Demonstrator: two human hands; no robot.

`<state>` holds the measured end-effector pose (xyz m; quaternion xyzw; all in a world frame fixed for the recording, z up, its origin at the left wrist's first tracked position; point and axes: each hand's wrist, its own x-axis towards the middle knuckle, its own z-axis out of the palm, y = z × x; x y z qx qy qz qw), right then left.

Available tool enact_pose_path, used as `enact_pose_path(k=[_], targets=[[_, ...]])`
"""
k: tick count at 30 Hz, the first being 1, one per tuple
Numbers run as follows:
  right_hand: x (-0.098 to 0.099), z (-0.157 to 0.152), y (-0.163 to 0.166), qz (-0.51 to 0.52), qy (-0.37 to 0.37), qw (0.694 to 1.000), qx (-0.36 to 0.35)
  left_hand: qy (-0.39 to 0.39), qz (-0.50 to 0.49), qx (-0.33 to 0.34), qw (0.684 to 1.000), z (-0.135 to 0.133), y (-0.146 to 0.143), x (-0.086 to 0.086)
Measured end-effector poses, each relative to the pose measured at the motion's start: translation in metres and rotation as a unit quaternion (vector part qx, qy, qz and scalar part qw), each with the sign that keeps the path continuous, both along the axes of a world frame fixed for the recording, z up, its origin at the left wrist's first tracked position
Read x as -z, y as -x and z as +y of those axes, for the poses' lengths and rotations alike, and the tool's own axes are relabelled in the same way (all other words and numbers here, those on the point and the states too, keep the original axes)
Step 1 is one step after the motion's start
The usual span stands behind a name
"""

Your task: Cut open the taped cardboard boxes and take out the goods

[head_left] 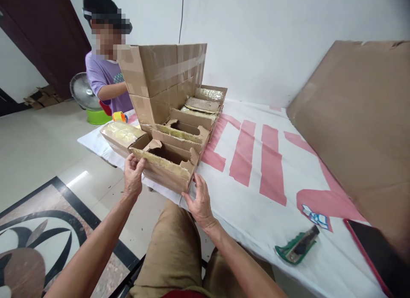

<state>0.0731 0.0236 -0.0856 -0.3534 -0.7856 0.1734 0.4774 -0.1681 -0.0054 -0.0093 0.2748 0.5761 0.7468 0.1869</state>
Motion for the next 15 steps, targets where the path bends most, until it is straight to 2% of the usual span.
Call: enact_pose_path(k=[4,7,11,15], targets=[[0.010,0.002,-0.016,-0.010,0.010,1.000,0.006,0.117,0.139,-0.032,0.983,-0.040,-0.024,0.026],[0.011,0.011,-0.024,-0.026,0.034,0.999,-0.017,0.140,0.225,-0.002,0.964,-0.057,-0.042,0.051],[0.013,0.026,-0.022,-0.034,0.087,0.993,-0.076,0.125,0.238,0.045,0.962,-0.043,-0.056,0.072],[0.018,0.033,-0.015,-0.024,0.119,0.989,-0.090,0.112,0.239,0.027,0.964,-0.021,-0.061,0.076]])
